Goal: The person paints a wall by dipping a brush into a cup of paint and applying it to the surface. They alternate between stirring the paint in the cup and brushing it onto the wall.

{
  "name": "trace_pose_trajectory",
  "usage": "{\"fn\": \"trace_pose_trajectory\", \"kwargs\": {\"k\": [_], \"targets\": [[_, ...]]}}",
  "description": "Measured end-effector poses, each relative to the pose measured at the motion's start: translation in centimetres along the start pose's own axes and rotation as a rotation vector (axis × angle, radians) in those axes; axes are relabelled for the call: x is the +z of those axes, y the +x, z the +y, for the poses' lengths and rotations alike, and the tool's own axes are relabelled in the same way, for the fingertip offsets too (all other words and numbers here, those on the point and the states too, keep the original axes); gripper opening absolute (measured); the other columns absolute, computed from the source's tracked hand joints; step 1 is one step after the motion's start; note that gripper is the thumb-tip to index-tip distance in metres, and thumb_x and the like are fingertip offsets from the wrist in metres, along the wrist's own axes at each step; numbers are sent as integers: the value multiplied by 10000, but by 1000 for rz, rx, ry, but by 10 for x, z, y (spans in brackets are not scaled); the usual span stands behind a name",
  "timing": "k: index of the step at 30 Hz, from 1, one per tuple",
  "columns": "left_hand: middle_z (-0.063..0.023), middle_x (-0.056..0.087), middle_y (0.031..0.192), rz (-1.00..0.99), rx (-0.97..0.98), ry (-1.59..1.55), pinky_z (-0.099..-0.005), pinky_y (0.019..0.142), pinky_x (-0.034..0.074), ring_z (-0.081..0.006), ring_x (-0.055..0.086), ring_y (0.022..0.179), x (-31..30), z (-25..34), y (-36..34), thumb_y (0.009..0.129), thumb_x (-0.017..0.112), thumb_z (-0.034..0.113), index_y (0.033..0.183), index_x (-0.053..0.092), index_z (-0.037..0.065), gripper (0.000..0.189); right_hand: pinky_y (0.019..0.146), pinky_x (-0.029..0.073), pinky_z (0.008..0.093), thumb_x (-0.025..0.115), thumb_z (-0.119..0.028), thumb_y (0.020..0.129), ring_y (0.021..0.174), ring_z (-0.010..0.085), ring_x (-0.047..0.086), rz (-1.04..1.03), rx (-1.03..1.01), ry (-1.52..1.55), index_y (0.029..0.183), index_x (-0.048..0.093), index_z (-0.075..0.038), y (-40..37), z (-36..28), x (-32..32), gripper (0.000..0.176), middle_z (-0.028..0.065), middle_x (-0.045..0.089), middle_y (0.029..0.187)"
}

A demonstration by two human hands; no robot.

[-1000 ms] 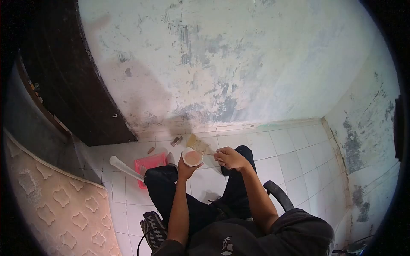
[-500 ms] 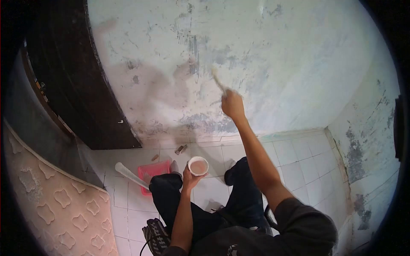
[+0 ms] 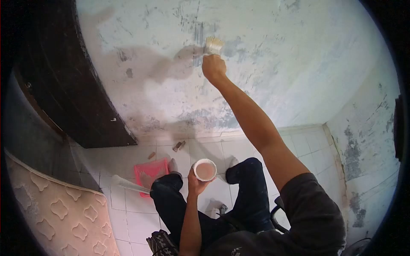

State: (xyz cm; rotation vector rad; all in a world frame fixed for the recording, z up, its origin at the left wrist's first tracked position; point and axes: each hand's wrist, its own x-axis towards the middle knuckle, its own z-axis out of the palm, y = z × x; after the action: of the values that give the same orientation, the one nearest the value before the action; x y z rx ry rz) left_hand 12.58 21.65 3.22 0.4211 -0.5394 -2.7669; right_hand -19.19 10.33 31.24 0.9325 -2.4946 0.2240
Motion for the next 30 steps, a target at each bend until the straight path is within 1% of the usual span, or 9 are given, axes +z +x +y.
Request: {"fn": "trace_pose_trajectory", "kwargs": {"k": [4, 6, 7, 9, 11, 13, 24, 26, 30], "targets": [[-110, 497, 1274, 57, -219, -455, -556, 923, 500, -273, 535, 1160, 9, 13, -4, 677, 814, -10, 1253, 450, 65, 685, 760, 563, 417, 538, -118, 850, 919, 308, 686, -130, -44, 7, 916, 720, -53, -21, -5, 33, 204, 168, 695, 979], [-114, 526, 1238, -21, 291, 542, -497, 914, 511, -268, 565, 1115, -10, -10, 3, 654, 847, 34, 1231, 476, 57, 687, 756, 561, 416, 538, -119, 848, 933, 302, 683, -197, -69, 4, 924, 718, -52, -31, -6, 59, 206, 167, 695, 979], [-114, 526, 1238, -15, 299, 542, -497, 914, 511, -268, 565, 1115, -7, -8, 0, 654, 847, 34, 1231, 476, 57, 687, 759, 558, 417, 540, -111, 842, 939, 301, 683, -269, -77, -22, 939, 714, -49, -37, -5, 74, 208, 164, 696, 984], [-120, 574, 1177, 40, 593, 1110, -429, 903, 515, -266, 599, 1055, 2, 0, -3, 597, 896, 119, 1199, 507, 45, 721, 780, 548, 418, 542, -100, 835, 950, 304, 681, -381, -111, -51, 974, 706, -47, -50, 0, 92, 222, 157, 695, 1001], [-116, 611, 1109, 70, 466, 792, -371, 893, 516, -254, 617, 1015, -19, -11, 11, 544, 925, 165, 1177, 523, 34, 761, 817, 532, 422, 533, -102, 840, 970, 311, 675, -489, -150, -78, 1015, 697, -51, -63, 11, 96, 245, 154, 688, 1036], [-121, 618, 1094, 71, 635, 1140, -372, 901, 510, -254, 621, 1003, -4, -1, 3, 540, 925, 164, 1160, 535, 27, 745, 837, 523, 426, 523, -107, 847, 986, 314, 670, -546, -167, -104, 1033, 692, -57, -62, 21, 95, 257, 153, 684, 1059], [-107, 618, 1090, 17, 584, 966, -363, 891, 518, -235, 621, 986, -16, -16, 10, 547, 925, 144, 1167, 526, 25, 747, 809, 544, 446, 591, -101, 800, 1002, 371, 652, -138, -46, -4, 1025, 667, -17, 33, 19, -63, 252, 203, 671, 1059], [-90, 564, 1196, -51, 475, 864, -403, 908, 556, -226, 598, 1081, -28, -20, 16, 610, 852, -36, 1244, 439, 29, 759, 805, 545, 446, 596, -103, 797, 1000, 364, 655, -97, -11, -24, 1031, 672, -26, 49, 11, -90, 258, 195, 675, 1055], [-96, 546, 1224, -29, 362, 610, -402, 896, 563, -221, 585, 1102, -33, -21, 15, 615, 841, -53, 1257, 428, 31, 768, 781, 551, 427, 552, -99, 834, 982, 336, 669, 106, -40, -62, 1015, 694, -51, 62, 6, -132, 235, 170, 687, 1046]]}}
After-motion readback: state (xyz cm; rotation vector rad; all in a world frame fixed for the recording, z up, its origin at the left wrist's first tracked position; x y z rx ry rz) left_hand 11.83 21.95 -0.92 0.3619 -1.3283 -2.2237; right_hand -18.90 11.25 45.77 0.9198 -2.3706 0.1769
